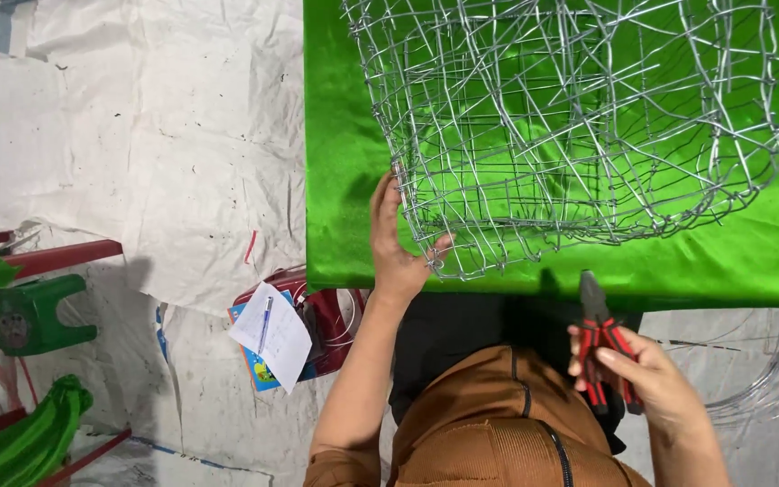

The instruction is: The person is inspecting a wire mesh basket, rotating it to check for defects, and using pliers to trim off excess or sharp wire ends.

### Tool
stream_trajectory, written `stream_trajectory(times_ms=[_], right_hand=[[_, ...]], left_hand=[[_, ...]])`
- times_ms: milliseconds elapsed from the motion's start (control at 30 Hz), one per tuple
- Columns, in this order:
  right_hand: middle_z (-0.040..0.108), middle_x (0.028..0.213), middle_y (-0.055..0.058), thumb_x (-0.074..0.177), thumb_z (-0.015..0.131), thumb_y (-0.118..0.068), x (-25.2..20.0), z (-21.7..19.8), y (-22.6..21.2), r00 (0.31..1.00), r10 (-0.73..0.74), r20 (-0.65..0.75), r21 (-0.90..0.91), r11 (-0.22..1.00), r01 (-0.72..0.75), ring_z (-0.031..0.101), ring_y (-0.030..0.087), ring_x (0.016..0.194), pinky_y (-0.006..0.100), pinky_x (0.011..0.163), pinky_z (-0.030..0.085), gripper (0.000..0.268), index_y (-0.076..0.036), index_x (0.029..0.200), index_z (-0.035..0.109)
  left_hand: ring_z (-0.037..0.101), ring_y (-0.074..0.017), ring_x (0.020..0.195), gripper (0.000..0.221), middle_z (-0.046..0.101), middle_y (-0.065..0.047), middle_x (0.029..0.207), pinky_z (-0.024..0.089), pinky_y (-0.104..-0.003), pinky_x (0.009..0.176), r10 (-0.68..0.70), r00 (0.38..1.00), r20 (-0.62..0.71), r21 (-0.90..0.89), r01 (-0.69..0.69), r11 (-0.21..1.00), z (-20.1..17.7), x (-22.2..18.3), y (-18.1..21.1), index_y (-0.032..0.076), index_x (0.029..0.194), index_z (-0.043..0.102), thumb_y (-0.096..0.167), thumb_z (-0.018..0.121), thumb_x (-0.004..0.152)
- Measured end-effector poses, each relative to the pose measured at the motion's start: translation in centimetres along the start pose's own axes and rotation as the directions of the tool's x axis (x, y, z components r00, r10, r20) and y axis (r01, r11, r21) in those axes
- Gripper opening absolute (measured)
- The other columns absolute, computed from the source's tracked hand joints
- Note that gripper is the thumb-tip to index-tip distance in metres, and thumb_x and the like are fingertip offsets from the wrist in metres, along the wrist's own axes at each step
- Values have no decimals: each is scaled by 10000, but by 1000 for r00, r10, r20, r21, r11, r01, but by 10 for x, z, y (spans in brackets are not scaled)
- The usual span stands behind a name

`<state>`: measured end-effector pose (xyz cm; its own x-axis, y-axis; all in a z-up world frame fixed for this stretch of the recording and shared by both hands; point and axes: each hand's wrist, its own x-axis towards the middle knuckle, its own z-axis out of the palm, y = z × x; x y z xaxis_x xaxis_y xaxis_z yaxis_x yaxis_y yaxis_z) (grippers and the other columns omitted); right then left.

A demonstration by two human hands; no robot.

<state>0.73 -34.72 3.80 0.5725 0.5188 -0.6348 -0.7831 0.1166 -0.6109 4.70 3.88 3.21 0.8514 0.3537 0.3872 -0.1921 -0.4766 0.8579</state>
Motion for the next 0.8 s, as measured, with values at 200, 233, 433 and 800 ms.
stream_trajectory(times_ms=[200, 233, 433, 800], right_hand=[[853, 813, 279, 946, 638, -126, 39, 64, -13, 988, 144, -58, -289, 945, -155, 802, 351, 613, 399, 618, 634, 238, 40, 1107, 692], [853, 813, 279, 946, 638, -126, 45, 76, -15, 988, 144, -58, -290, 944, -155, 802, 351, 613, 399, 618, 634, 238, 40, 1107, 692], [729, 627, 301, 840, 761, -13, 76, 109, -23, 997, -63, -39, -273, 961, 50, 781, 399, 486, 433, 400, 650, 153, 124, 879, 706], [672, 761, 181, 779, 832, 5, 108, 97, -9, 995, -36, -88, -144, 989, 23, 768, 360, 582, 502, 482, 666, 286, 75, 936, 604]], left_hand=[[349, -340, 1568, 930, 321, -120, 1671, 376, -583, 1303, -3, 999, 44, -33, 5, 999, -9, 5, 6, 340, 1643, 260, 396, 821, 902], [349, -340, 1568, 930, 321, -120, 1671, 376, -583, 1303, -3, 999, 43, -33, 5, 999, -9, 8, 7, 340, 1643, 260, 396, 821, 902], [449, -406, 1416, 980, 422, -229, 1538, 511, -579, 1060, -27, 999, 29, -85, 30, 996, -9, 19, 22, 155, 1581, 380, 324, 906, 772], [442, -422, 1415, 979, 414, -262, 1531, 500, -589, 1070, -39, 999, 24, -111, 41, 993, -6, 22, 33, 134, 1580, 382, 285, 903, 765]])
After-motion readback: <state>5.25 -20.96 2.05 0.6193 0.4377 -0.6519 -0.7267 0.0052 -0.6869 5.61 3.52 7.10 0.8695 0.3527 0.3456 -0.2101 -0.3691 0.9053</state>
